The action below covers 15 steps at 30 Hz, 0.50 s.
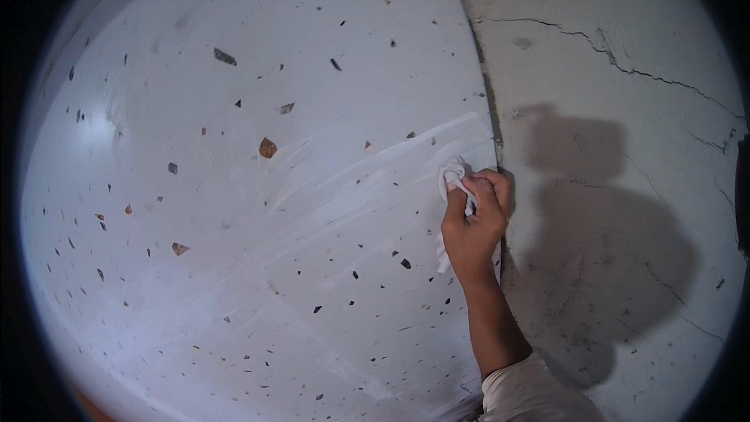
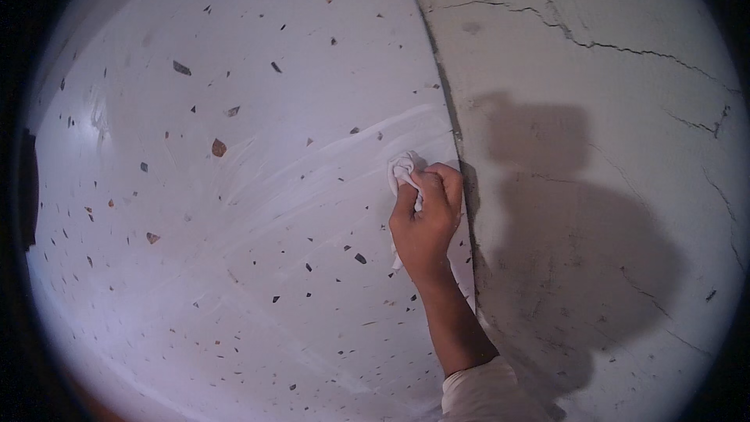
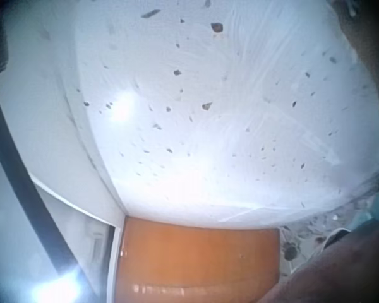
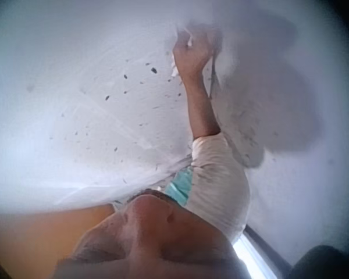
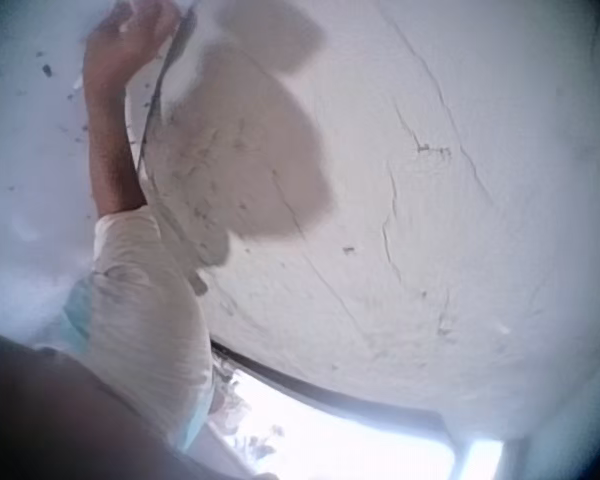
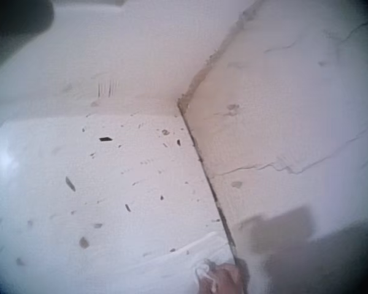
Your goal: The person scoops white plaster from a bucket using a trowel and applies it to the upper section of a white terrazzo wall. After applying the plaster, the person uses a white cloth to wipe and smooth the surface, cleaning off excess material.
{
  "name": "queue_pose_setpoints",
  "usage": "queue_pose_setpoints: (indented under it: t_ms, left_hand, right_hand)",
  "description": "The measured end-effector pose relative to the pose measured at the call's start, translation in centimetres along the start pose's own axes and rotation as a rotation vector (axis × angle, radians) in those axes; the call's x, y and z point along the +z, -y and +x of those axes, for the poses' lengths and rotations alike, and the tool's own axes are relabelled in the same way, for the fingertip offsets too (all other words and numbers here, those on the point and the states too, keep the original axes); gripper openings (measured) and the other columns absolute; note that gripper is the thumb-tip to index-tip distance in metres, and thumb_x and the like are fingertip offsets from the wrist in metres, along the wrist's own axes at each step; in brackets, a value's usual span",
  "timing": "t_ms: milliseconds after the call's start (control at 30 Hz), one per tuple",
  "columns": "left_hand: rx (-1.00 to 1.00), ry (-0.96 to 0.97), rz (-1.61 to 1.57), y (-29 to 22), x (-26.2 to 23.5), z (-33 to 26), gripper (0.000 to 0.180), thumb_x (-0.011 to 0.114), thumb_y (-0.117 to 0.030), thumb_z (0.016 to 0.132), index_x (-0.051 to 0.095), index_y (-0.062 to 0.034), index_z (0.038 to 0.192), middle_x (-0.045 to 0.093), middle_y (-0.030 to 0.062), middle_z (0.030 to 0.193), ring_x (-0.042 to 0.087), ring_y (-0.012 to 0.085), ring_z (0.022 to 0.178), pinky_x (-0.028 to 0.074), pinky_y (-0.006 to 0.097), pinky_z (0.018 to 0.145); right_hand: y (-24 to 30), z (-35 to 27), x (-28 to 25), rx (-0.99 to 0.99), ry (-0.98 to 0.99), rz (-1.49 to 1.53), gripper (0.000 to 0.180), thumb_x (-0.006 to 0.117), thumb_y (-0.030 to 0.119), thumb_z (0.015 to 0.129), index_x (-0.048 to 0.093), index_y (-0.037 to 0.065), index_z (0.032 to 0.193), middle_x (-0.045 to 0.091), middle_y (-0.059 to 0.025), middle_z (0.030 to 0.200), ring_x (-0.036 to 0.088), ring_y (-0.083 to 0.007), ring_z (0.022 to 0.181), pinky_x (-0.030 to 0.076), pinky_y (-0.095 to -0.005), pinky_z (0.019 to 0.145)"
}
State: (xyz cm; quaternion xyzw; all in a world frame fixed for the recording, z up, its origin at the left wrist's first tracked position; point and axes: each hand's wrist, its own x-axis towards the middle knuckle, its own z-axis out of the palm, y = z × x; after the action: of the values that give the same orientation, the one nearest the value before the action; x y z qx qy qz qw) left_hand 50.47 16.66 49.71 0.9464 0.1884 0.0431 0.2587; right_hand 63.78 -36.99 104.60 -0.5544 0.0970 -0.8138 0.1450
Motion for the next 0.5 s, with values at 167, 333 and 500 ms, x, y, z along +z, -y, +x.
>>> queue_pose_setpoints:
  t_ms: [167,333,500]
  left_hand:
    - [0.023,0.017,-0.017,-0.7,0.0,1.0,0.038,0.064,-0.042,0.082,0.066,-0.0054,0.093,0.066,0.0183,0.089,0.064,0.0335,0.083,0.049,0.044,0.076]
    - [0.006,0.017,-0.043,-0.5,-0.2,1.5,0.038,0.064,-0.042,0.082,0.066,-0.0056,0.094,0.066,0.0183,0.089,0.064,0.0332,0.083,0.049,0.044,0.076]
    - [-0.024,0.018,-0.061,-0.3,-0.2,1.3,0.038,0.064,-0.042,0.082,0.066,-0.0059,0.094,0.067,0.0184,0.090,0.064,0.0330,0.083,0.049,0.044,0.076]
  right_hand:
    - [-3.8,1.0,-1.0,0.110,-0.007,-0.097,0.016,0.059,-0.011,0.074,0.057,-0.006,0.089,0.051,-0.0164,0.099,0.057,-0.0310,0.088,0.050,-0.0378,0.075]
    - [-0.8,-1.7,-2.6,0.086,-0.029,-0.086,0.020,0.063,-0.007,0.073,0.060,-0.003,0.092,0.053,-0.0164,0.101,0.057,-0.0314,0.092,0.049,-0.0391,0.079]
    - [9.5,-8.1,-0.5,0.105,0.167,0.392,0.023,0.065,-0.006,0.072,0.062,0.002,0.094,0.056,-0.0130,0.100,0.059,-0.0276,0.088,0.049,-0.0376,0.076]
